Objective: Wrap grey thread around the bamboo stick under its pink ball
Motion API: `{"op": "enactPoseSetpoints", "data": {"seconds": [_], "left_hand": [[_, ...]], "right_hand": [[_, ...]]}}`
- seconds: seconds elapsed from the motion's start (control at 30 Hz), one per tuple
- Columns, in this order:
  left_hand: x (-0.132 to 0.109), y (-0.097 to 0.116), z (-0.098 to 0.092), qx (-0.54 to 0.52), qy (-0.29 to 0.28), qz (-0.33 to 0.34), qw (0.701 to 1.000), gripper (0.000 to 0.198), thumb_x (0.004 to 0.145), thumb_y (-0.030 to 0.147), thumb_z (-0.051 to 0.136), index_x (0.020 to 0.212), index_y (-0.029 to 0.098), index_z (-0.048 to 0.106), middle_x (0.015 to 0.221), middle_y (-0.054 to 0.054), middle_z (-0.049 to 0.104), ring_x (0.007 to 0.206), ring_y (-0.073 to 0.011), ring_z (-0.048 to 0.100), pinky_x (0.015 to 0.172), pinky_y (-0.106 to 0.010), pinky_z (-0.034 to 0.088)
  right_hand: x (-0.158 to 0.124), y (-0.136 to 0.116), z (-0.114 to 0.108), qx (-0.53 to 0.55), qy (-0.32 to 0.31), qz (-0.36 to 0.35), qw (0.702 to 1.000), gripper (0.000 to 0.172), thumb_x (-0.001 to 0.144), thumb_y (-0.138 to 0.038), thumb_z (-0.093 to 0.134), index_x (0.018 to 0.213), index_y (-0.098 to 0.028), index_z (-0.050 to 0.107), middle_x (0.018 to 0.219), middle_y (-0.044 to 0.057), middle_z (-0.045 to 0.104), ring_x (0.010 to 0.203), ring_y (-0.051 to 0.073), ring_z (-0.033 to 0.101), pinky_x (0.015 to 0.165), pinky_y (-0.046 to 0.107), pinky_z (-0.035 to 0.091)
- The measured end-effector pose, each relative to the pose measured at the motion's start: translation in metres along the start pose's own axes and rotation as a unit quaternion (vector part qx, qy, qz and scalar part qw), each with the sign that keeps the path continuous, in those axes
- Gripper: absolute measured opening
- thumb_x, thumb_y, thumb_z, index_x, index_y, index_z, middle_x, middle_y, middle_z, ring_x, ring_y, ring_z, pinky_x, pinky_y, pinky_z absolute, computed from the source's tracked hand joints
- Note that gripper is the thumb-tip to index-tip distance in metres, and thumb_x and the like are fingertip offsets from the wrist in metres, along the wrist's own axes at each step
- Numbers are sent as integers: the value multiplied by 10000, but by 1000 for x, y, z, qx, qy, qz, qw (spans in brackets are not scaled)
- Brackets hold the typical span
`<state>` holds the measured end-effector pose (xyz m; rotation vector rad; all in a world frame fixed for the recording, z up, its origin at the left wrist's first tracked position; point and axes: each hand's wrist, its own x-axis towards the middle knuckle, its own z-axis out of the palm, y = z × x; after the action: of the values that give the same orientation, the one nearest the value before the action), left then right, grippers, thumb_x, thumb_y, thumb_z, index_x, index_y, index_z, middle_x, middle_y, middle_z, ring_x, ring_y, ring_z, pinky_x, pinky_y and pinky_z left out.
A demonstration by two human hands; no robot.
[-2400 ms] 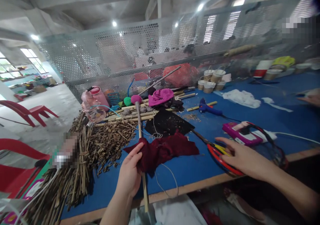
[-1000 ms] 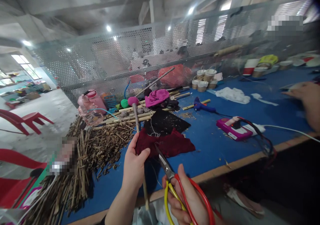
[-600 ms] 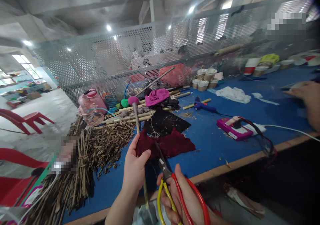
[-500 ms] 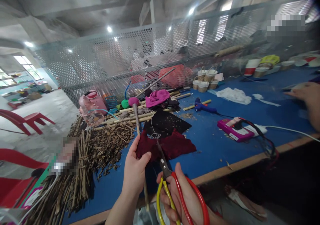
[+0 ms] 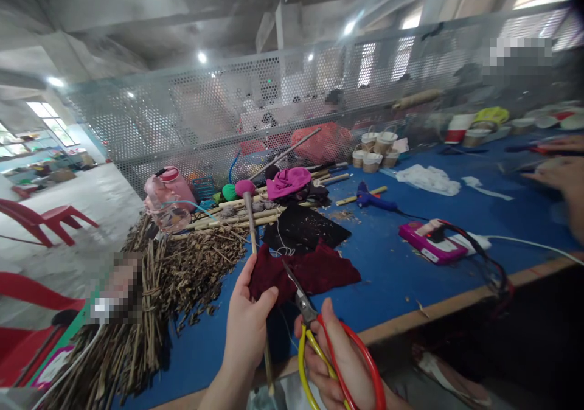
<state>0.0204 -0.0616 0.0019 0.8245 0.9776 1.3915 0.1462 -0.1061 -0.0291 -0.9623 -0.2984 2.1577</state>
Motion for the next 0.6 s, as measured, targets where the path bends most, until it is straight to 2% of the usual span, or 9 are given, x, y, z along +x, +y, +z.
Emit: {"op": "enactPoseSetpoints", "data": {"seconds": [0.1,0.3,0.43,0.6], "left_hand": [[0,0,0,0,5,4,1000,739,685,147,637,1358,210,337,1246,-86,558,1059,-187,571,928,-293,438],[-3,0,4,7,15,-20,1000,797,653,170,662,1373,185,319,1243,-115,555,1032,-216,587,879,-307,474],[-6,-3,2,5,9,-25,1000,797,657,171,659,1375,185,314,1241,-121,555,1022,-217,591,875,-308,474],[-7,-6,-2,44,8,2,999,769,683,180,644,1375,219,311,1289,-98,518,1050,-202,576,888,-290,465]], "right_hand": [[1,1,-3,-16,-1,-2,1000,629,706,-785,298,822,-203,508,398,-72,383,221,25,236,223,115,217],[13,1,-3,-16,-29,23,999,722,717,-796,115,818,-185,484,413,-25,463,230,78,392,243,137,257],[11,-8,7,-12,-14,24,1000,732,730,-784,100,837,-176,493,424,-27,476,218,77,387,239,146,272],[4,-14,16,-5,10,14,1000,672,743,-769,220,800,-170,520,403,-51,436,219,43,340,237,124,265]]}}
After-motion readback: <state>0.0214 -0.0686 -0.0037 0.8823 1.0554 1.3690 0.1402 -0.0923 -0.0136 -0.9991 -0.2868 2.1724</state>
